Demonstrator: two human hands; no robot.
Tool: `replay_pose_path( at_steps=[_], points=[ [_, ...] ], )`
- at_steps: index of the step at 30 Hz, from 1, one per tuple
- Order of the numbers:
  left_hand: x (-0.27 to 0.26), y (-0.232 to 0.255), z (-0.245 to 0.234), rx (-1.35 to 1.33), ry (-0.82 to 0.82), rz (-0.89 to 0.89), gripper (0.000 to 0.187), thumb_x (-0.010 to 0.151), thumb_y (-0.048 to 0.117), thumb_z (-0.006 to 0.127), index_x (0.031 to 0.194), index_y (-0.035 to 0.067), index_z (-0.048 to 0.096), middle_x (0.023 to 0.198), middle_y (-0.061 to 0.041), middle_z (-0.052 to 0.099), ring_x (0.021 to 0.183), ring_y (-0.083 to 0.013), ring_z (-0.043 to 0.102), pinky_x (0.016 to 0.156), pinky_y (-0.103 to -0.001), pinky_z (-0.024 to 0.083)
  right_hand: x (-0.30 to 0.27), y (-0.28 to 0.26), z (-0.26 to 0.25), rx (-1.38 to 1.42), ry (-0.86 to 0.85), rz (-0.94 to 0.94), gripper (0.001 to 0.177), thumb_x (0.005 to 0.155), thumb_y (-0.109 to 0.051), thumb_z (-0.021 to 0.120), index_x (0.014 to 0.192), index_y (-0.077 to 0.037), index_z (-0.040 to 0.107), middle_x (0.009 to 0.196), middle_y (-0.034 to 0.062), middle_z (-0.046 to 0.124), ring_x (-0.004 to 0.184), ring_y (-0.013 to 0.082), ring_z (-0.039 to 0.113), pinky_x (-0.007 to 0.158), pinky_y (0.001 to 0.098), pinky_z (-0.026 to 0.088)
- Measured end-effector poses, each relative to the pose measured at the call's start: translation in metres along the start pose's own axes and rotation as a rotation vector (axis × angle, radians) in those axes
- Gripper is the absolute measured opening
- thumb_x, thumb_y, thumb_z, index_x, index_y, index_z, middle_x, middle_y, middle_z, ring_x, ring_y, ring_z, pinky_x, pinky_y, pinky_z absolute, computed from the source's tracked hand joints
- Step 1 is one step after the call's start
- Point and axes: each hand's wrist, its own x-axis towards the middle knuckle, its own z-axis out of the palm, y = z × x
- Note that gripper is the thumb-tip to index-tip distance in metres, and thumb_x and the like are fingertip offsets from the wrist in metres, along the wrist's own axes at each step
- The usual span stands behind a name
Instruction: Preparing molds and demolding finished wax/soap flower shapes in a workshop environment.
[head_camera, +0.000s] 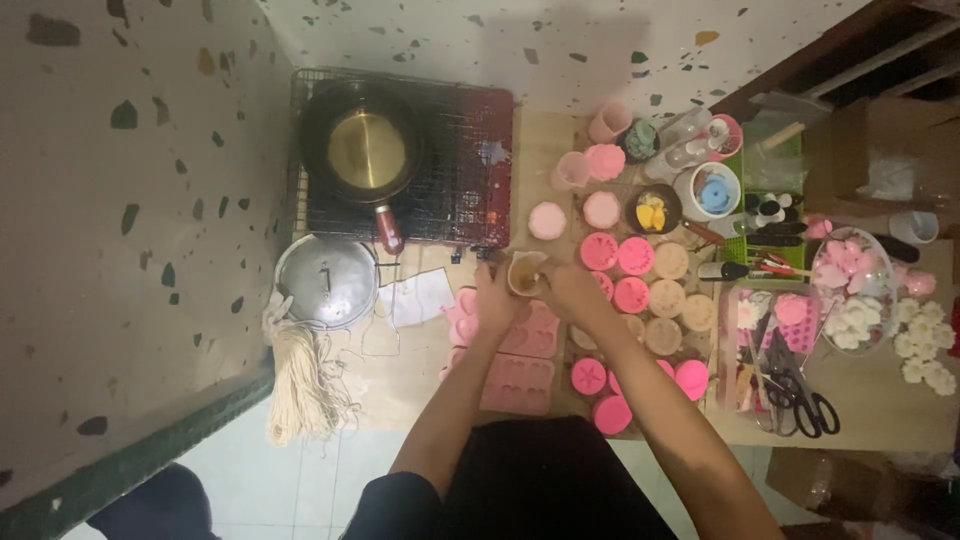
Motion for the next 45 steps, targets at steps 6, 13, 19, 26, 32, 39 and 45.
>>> replay_pose_path(
  at_steps=[6, 13, 19, 26, 32, 39, 45],
  points=[
    [-0.003, -0.006, 0.003, 0.02, -0.057, -0.07, 0.08, 0.063, 0.023, 0.09, 0.136, 0.013, 0.06, 0.124, -0.017, 0.053, 0.117, -0.0408, 0.051, 0.097, -0.048, 0.046, -0.003, -0.009, -0.006, -0.002, 0.058, -0.001, 0.028, 0.093, -0.017, 0.058, 0.116, -0.009, 0.071, 0.113, 0.0179, 0.068, 0.095, 0.0422, 0.068, 0.081, 0.0515, 0.052],
    [-0.003, -0.005, 0.004, 0.007, -0.022, -0.029, 0.081, 0.06, 0.02, 0.091, 0.135, 0.013, 0.061, 0.123, -0.019, 0.052, 0.114, -0.0402, 0.052, 0.095, -0.048, 0.047, -0.004, -0.002, 0.002, -0.003, 0.064, -0.034, 0.031, 0.09, -0.02, 0.064, 0.117, -0.007, 0.07, 0.111, 0.018, 0.068, 0.094, 0.0413, 0.068, 0.079, 0.0507, 0.054],
    [-0.001, 0.004, -0.003, 0.014, -0.063, -0.049, 0.081, 0.062, 0.019, 0.091, 0.137, 0.014, 0.06, 0.123, -0.019, 0.053, 0.114, -0.0404, 0.052, 0.096, -0.048, 0.047, -0.005, -0.004, -0.001, 0.034, 0.059, -0.023, 0.034, 0.086, -0.02, 0.066, 0.118, -0.01, 0.07, 0.111, 0.016, 0.068, 0.093, 0.0402, 0.068, 0.078, 0.0513, 0.053],
    [0.002, 0.012, -0.01, 0.06, -0.151, -0.149, 0.083, 0.058, 0.019, 0.09, 0.135, 0.015, 0.059, 0.124, -0.018, 0.05, 0.115, -0.039, 0.051, 0.096, -0.046, 0.047, -0.002, 0.007, 0.012, -0.075, 0.079, 0.007, 0.03, 0.089, -0.023, 0.066, 0.115, -0.01, 0.07, 0.118, 0.0155, 0.068, 0.094, 0.0396, 0.069, 0.079, 0.0508, 0.054],
    [-0.001, 0.011, -0.008, -0.012, -0.043, -0.028, 0.079, 0.062, 0.019, 0.091, 0.134, 0.015, 0.06, 0.131, -0.018, 0.051, 0.118, -0.0406, 0.05, 0.097, -0.047, 0.047, -0.001, 0.002, 0.005, -0.024, 0.05, 0.008, 0.033, 0.09, -0.025, 0.066, 0.12, -0.013, 0.069, 0.117, 0.0182, 0.069, 0.099, 0.0415, 0.068, 0.083, 0.0512, 0.053],
    [0.0, 0.008, -0.005, 0.015, -0.089, -0.079, 0.082, 0.061, 0.02, 0.092, 0.135, 0.013, 0.059, 0.127, -0.019, 0.051, 0.117, -0.0412, 0.05, 0.098, -0.049, 0.046, 0.0, 0.029, 0.032, -0.001, 0.121, 0.003, 0.027, 0.092, -0.022, 0.064, 0.116, -0.01, 0.071, 0.113, 0.0195, 0.071, 0.094, 0.0412, 0.069, 0.079, 0.0522, 0.054],
    [-0.001, 0.004, -0.001, 0.019, -0.046, -0.007, 0.074, 0.066, 0.021, 0.092, 0.132, 0.012, 0.059, 0.128, -0.02, 0.051, 0.119, -0.0421, 0.05, 0.099, -0.048, 0.045, -0.006, -0.005, 0.0, -0.02, 0.038, 0.06, 0.036, 0.085, -0.026, 0.069, 0.118, -0.013, 0.071, 0.113, 0.0165, 0.069, 0.096, 0.0394, 0.069, 0.082, 0.0494, 0.054]
  ],
)
